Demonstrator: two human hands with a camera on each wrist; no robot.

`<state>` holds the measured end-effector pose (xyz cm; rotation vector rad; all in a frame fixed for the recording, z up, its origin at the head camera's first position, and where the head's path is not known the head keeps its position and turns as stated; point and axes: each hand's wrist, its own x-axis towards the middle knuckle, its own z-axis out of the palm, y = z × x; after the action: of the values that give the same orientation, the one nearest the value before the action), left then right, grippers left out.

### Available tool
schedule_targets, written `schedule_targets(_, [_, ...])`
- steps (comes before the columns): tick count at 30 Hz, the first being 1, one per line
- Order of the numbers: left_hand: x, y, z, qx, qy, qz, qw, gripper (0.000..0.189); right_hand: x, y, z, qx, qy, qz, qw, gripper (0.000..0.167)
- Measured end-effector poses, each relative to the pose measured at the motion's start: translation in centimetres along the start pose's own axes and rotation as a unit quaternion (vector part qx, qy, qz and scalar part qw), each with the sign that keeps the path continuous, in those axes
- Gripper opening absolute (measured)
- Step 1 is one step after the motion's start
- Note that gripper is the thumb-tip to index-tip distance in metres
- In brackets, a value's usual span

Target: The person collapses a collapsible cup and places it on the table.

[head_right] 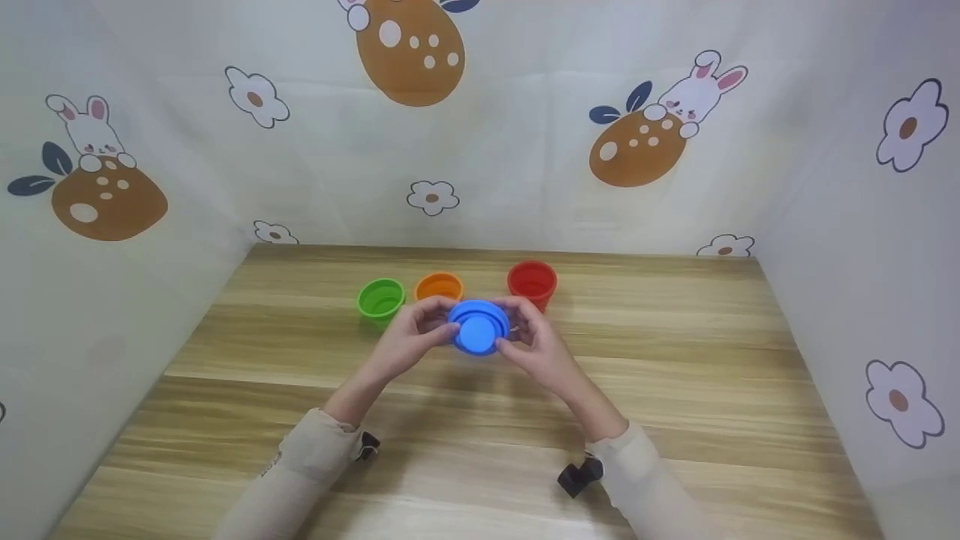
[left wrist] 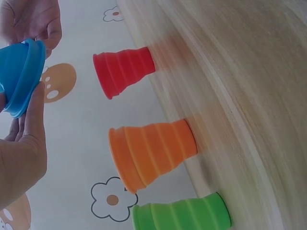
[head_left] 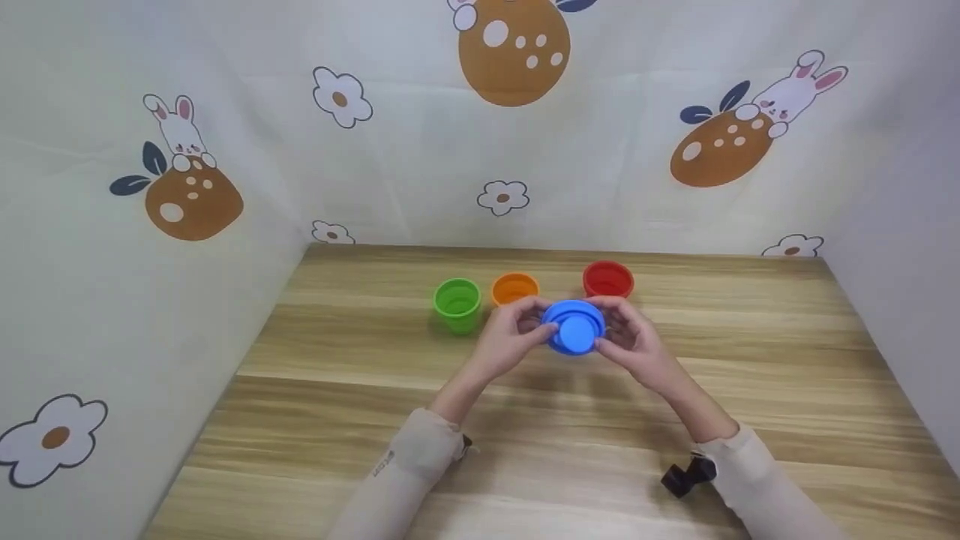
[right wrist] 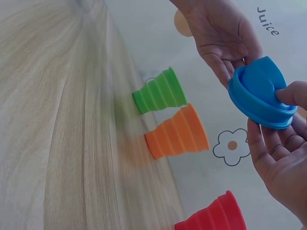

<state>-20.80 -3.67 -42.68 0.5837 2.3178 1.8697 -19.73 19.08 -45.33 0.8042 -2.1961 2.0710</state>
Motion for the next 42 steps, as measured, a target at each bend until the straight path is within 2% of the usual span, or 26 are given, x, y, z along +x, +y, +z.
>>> schedule_targets(8, [0.0,0.1,0.1,-0.005,-0.021,-0.006,0.9998,0.029,0.0,-0.1,0.0,-0.002,0.004,-0.002,1.0000,0.047])
schedule_targets(12, [0.0,0.1,0.0,-0.012,-0.053,-0.009,0.9985,0.031,0.0,0.2,0.0,-0.008,-0.001,-0.018,0.9998,0.045])
schedule_targets(17, [0.1,0.2,-0.1,0.015,-0.097,-0.007,0.9952,0.031,0.0,0.4,-0.3,-0.029,-0.016,-0.019,0.9992,0.042])
schedule_targets(21, [0.2,0.3,-0.1,0.030,-0.112,-0.016,0.9932,0.032,0.0,0.4,-0.7,-0.046,-0.040,-0.020,0.9979,0.041])
schedule_targets(27, [0.2,0.2,0.0,0.037,-0.102,-0.015,0.9939,0.032,0.1,0.3,-1.0,-0.045,-0.050,-0.023,0.9974,0.042])
schedule_targets(34, [0.3,0.3,0.2,0.028,-0.079,-0.016,0.9963,0.032,0.1,0.6,-1.1,0.011,-0.058,-0.055,0.9967,0.044])
schedule_targets(42, [0.3,0.0,0.3,0.006,-0.050,0.007,0.9987,0.033,-0.3,0.7,-1.0,0.039,-0.056,-0.037,0.9970,0.053])
